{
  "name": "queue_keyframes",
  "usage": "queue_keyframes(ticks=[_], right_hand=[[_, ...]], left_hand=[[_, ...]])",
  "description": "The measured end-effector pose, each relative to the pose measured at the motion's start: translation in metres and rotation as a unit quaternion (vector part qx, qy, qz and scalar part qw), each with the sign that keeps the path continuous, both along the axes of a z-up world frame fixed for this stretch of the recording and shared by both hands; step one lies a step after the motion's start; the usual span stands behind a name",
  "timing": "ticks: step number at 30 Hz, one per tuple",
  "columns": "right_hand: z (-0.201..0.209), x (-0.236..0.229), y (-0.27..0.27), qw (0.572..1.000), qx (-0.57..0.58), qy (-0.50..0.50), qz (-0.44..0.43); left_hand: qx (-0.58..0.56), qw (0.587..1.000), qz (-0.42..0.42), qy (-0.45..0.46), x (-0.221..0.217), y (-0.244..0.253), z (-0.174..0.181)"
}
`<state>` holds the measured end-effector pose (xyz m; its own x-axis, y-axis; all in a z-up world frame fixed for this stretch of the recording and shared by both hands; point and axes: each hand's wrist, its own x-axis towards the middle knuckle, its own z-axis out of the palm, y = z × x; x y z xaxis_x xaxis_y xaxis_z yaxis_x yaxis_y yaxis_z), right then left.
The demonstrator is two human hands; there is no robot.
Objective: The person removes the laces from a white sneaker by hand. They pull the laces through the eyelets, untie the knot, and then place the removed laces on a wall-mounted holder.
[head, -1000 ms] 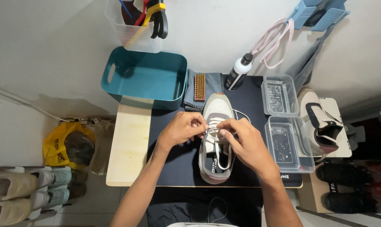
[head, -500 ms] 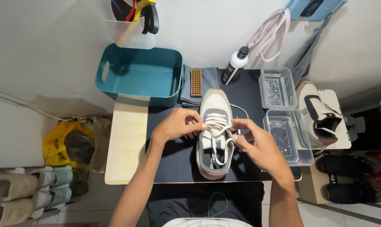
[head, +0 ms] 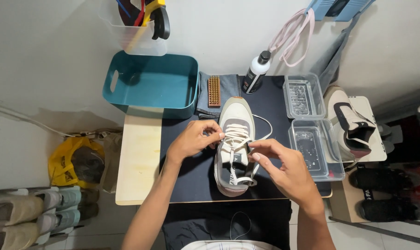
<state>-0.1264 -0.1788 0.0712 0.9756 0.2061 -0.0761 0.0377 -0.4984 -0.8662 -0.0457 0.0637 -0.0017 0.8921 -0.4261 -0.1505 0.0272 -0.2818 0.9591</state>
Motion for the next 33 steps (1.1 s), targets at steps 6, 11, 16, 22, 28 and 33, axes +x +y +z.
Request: queue_keyframes(ticks=[6,11,16,22,28,33], right_hand=[[-0.016,0.021,0.018,0.981,-0.137,-0.135,0.013],[-0.028,0.029,0.023,0.973,-0.191,-0.119,0.056],[-0.026,0.031,0.024,0.972,-0.201,-0.104,0.061],[-0.018,0.032,0.021,0.976,-0.186,-0.099,0.048],[-0.021,0.033,0.008,0.994,-0.090,-0.023,-0.059],[-0.019,0.030,0.005,0.990,-0.061,0.068,-0.104]], left_hand=[[-0.082,0.996,0.011,0.040,0.002,-0.002,-0.014],[-0.062,0.998,0.005,0.033,0.000,-0.002,-0.013],[-0.039,0.999,0.011,0.018,-0.003,-0.002,-0.009],[0.046,0.998,-0.003,-0.035,-0.002,0.002,0.005],[0.050,0.998,0.014,-0.040,0.002,0.001,-0.005],[-0.036,0.997,0.038,0.049,0.001,0.001,-0.006]])
